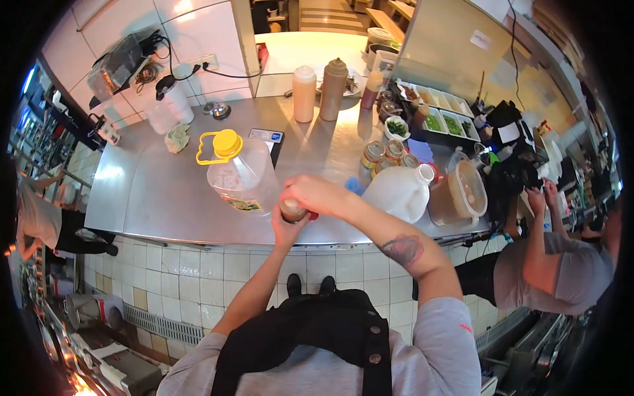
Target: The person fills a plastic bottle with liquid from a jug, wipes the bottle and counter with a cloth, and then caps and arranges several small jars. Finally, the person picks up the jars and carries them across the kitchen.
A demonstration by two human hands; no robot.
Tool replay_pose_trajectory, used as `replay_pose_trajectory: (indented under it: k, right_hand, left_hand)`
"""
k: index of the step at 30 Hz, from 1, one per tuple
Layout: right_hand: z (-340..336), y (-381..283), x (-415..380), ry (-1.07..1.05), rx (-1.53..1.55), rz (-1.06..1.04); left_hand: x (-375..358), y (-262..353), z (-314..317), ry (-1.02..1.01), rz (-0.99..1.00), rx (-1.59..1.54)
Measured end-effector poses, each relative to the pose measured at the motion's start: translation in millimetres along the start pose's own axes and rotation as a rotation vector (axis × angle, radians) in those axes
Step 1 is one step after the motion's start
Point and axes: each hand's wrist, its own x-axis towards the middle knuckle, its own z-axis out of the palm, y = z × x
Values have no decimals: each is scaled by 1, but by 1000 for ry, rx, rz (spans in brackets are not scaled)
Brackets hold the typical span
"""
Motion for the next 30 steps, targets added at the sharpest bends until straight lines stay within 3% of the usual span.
replay_pose_trajectory:
  k: [6, 9, 15, 17, 19, 24, 27, 29, 30]
  right_hand:
    - [-15, -12, 4, -27, -123, -151]
    - [-4, -18, 10, -84, -396, 159]
    - [-22, -40, 10, -49, -412, 494]
    - [-5, -18, 6, 211, -258, 32]
    - [8, -5, 4, 268, -181, -72]
    - [17, -31, 14, 30, -303, 475]
    - [7, -30, 12, 39, -346, 546]
    - [5, -6, 2, 211, -277, 95]
    - [11, 4, 1, 240, -239, 21]
  left_hand:
    - [6, -1, -8, -84, -3, -33]
    - [6, -4, -8, -91, 32, 42]
    - [5, -1, -7, -86, -4, -2]
    - [5, 3, -7, -76, 33, -10]
    - [6, 5, -5, -80, 28, -15]
    - [4, 7, -7, -124, -130, 45]
    - [6, 9, -4, -73, -54, 0]
    - [9, 5, -7, -129, -29, 28]
    - [12, 3, -8, -156, -16, 41]
